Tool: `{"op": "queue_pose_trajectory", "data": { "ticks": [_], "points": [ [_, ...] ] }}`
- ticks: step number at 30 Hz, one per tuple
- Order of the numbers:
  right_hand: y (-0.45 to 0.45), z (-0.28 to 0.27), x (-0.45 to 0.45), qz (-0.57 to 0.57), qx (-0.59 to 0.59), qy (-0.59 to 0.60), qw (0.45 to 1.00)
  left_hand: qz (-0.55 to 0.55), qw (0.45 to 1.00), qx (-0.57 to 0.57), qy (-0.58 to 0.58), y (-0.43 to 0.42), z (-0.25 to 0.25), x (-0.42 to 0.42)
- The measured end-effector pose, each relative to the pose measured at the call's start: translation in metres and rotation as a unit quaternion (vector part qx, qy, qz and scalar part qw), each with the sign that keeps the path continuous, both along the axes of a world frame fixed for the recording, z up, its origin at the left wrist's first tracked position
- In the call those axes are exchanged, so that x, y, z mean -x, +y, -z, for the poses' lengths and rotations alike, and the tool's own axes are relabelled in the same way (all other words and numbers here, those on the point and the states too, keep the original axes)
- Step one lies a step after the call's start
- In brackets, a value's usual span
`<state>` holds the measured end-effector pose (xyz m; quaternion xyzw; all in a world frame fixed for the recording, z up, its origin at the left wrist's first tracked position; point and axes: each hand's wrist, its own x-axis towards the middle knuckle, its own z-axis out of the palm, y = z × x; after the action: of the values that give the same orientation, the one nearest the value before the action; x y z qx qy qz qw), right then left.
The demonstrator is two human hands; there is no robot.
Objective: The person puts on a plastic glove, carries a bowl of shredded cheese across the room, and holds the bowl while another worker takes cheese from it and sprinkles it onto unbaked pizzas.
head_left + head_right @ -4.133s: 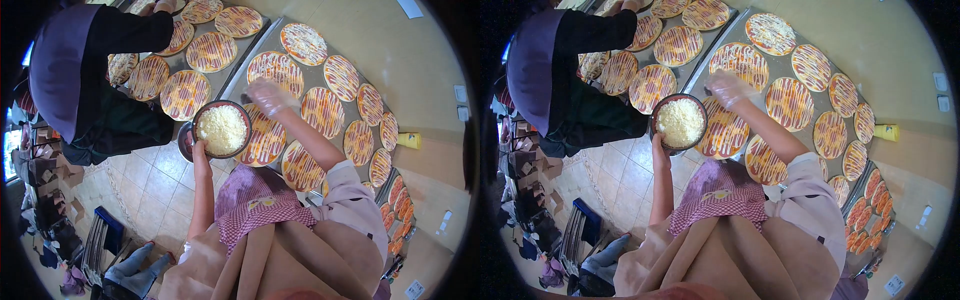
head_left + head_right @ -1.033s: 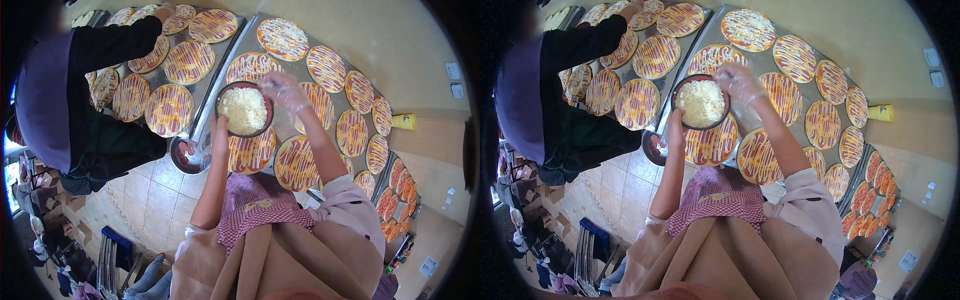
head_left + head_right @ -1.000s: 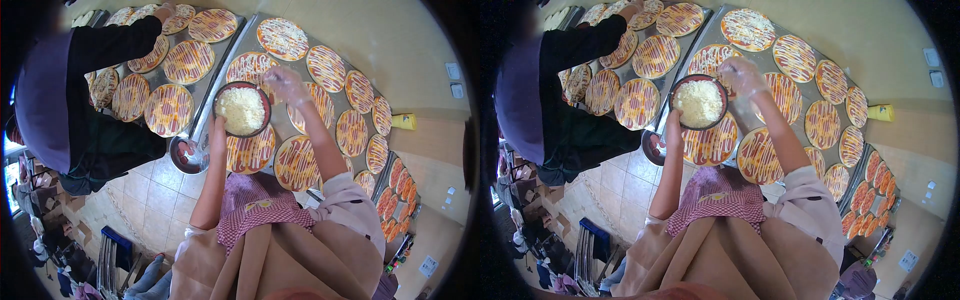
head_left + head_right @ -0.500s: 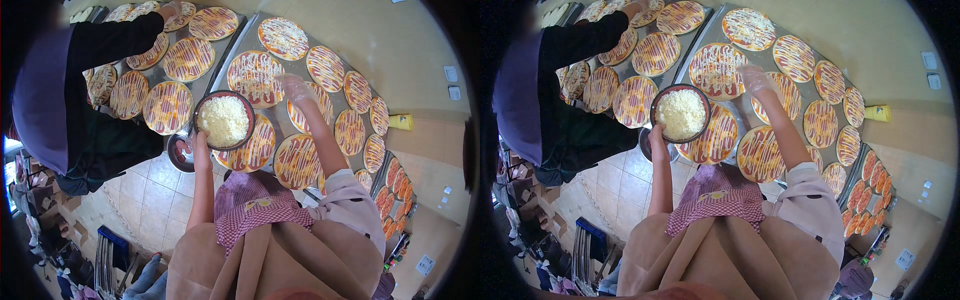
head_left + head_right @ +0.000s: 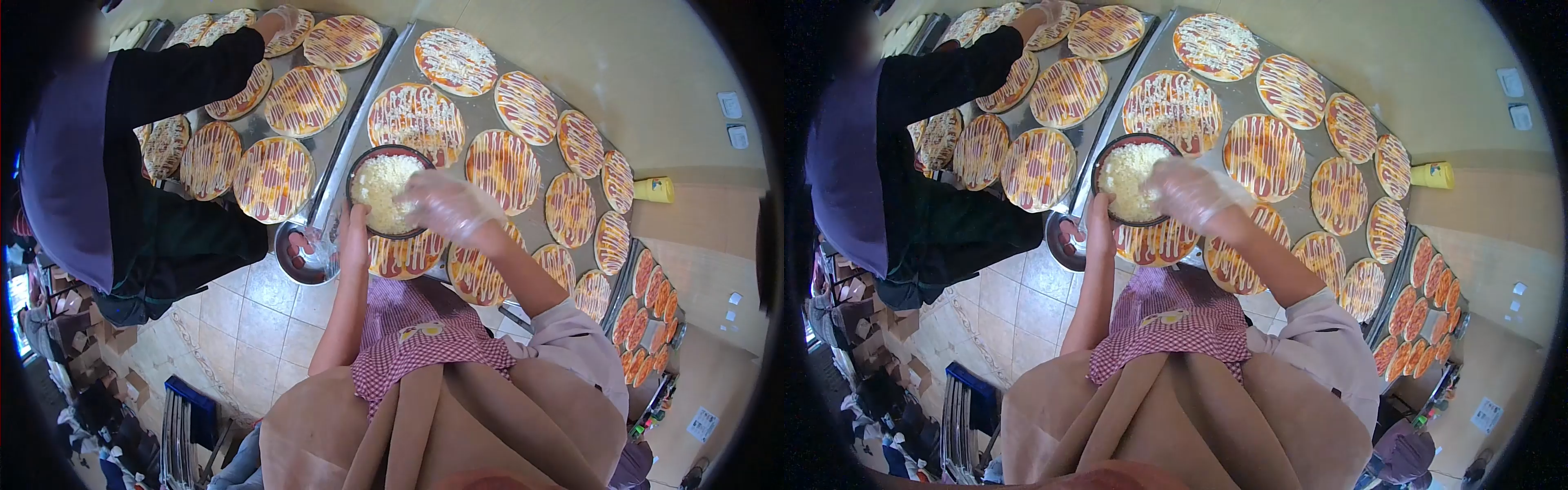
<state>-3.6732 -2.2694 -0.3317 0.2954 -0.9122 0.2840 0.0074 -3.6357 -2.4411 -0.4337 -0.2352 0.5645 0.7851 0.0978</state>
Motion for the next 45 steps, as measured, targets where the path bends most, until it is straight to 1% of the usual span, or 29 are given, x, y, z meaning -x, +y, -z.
{"op": "queue_pose_trajectory", "data": {
  "ticks": [1,2,3,4,6,7,9,10,12,13,15,17,19,20,22,23,24,26,27,29,33,34,35,36,37,40,42,43,45],
  "points": [
    [-0.003,0.004,-0.005,-0.017,-0.048,0.085,0.995,-0.003,1.000,-0.003,-0.004,0.003,0.006,0.001],
    [-0.001,0.005,-0.004,-0.013,-0.053,0.040,0.998,-0.007,1.000,-0.006,-0.008,0.006,0.011,0.001],
    [0.000,0.004,-0.002,-0.008,-0.058,-0.005,0.998,-0.007,0.999,-0.023,-0.039,0.008,0.002,0.000],
    [0.002,0.003,0.002,-0.004,-0.061,-0.049,0.997,-0.005,0.999,-0.045,-0.018,0.007,0.003,0.000],
    [0.016,0.000,0.017,0.092,0.061,-0.165,0.980,-0.003,0.996,-0.091,0.021,0.004,0.006,-0.003],
    [0.025,0.001,0.026,0.139,0.121,-0.222,0.957,-0.010,0.998,-0.068,0.015,0.002,-0.003,-0.003],
    [0.040,0.010,0.048,0.179,-0.001,-0.166,0.970,-0.022,1.000,-0.021,0.002,-0.004,-0.023,-0.006],
    [0.048,0.016,0.058,0.199,-0.062,-0.135,0.969,-0.030,0.999,-0.024,-0.013,-0.007,-0.029,-0.007],
    [0.069,0.067,0.075,0.201,-0.101,-0.018,0.974,-0.047,0.998,-0.030,-0.040,-0.013,-0.037,-0.009],
    [0.070,0.074,0.077,0.199,-0.120,0.040,0.972,-0.052,0.998,-0.010,-0.021,-0.016,-0.037,-0.010],
    [0.078,0.072,0.077,0.254,-0.019,-0.035,0.966,-0.056,0.998,-0.004,-0.024,-0.019,-0.041,-0.014],
    [0.066,0.034,0.067,0.297,0.084,-0.110,0.945,-0.052,0.998,0.006,-0.018,-0.020,-0.043,-0.017],
    [0.051,0.008,0.047,0.224,0.193,-0.183,0.938,-0.043,0.999,0.018,0.000,-0.019,-0.045,-0.020],
    [0.044,0.000,0.037,0.185,0.246,-0.218,0.926,-0.029,0.999,0.023,0.013,-0.018,-0.036,-0.021],
    [0.021,-0.011,0.015,0.072,0.229,-0.286,0.928,0.000,0.999,0.033,0.038,-0.016,-0.015,-0.025],
    [0.012,-0.016,0.003,0.025,0.122,-0.199,0.972,0.002,0.999,0.037,0.024,-0.011,-0.009,-0.029],
    [0.004,-0.019,-0.008,-0.023,0.012,-0.106,0.994,0.011,0.999,0.031,0.028,-0.005,-0.021,-0.031],
    [-0.012,-0.023,-0.029,-0.011,-0.058,-0.119,0.991,0.026,0.999,0.018,0.038,0.005,-0.055,-0.035],
    [-0.015,-0.025,-0.036,-0.006,-0.093,-0.125,0.988,0.025,1.000,-0.001,0.016,0.007,-0.053,-0.039],
    [-0.009,-0.010,-0.044,-0.025,-0.076,-0.156,0.984,-0.010,0.999,0.011,0.034,0.013,-0.036,-0.048],
    [0.000,0.006,-0.052,-0.054,-0.055,-0.197,0.977,-0.042,0.999,-0.004,0.026,0.021,-0.036,-0.070],
    [0.002,0.004,-0.051,-0.034,0.015,-0.303,0.952,-0.041,0.999,0.006,0.026,0.021,-0.035,-0.076],
    [0.006,-0.001,-0.048,-0.013,0.084,-0.405,0.910,-0.041,0.999,0.016,0.024,0.019,-0.033,-0.083],
    [0.009,-0.008,-0.048,0.009,0.149,-0.503,0.851,-0.048,0.999,0.019,0.019,0.018,-0.032,-0.091],
    [0.011,-0.022,-0.049,0.042,0.219,-0.522,0.823,-0.055,0.998,0.022,0.013,0.016,-0.032,-0.100],
    [0.026,-0.002,-0.034,0.073,0.274,-0.471,0.835,-0.097,0.995,0.004,-0.007,0.010,-0.031,-0.131],
    [0.029,0.032,-0.024,0.074,0.122,-0.336,0.931,-0.123,0.992,-0.015,-0.011,0.002,-0.019,-0.159],
    [0.027,0.038,-0.019,0.072,0.044,-0.259,0.962,-0.124,0.992,-0.025,0.000,-0.003,-0.017,-0.170],
    [0.020,0.042,-0.010,0.086,-0.027,-0.234,0.968,-0.152,0.988,-0.014,-0.016,-0.009,-0.018,-0.196]
  ]
}}
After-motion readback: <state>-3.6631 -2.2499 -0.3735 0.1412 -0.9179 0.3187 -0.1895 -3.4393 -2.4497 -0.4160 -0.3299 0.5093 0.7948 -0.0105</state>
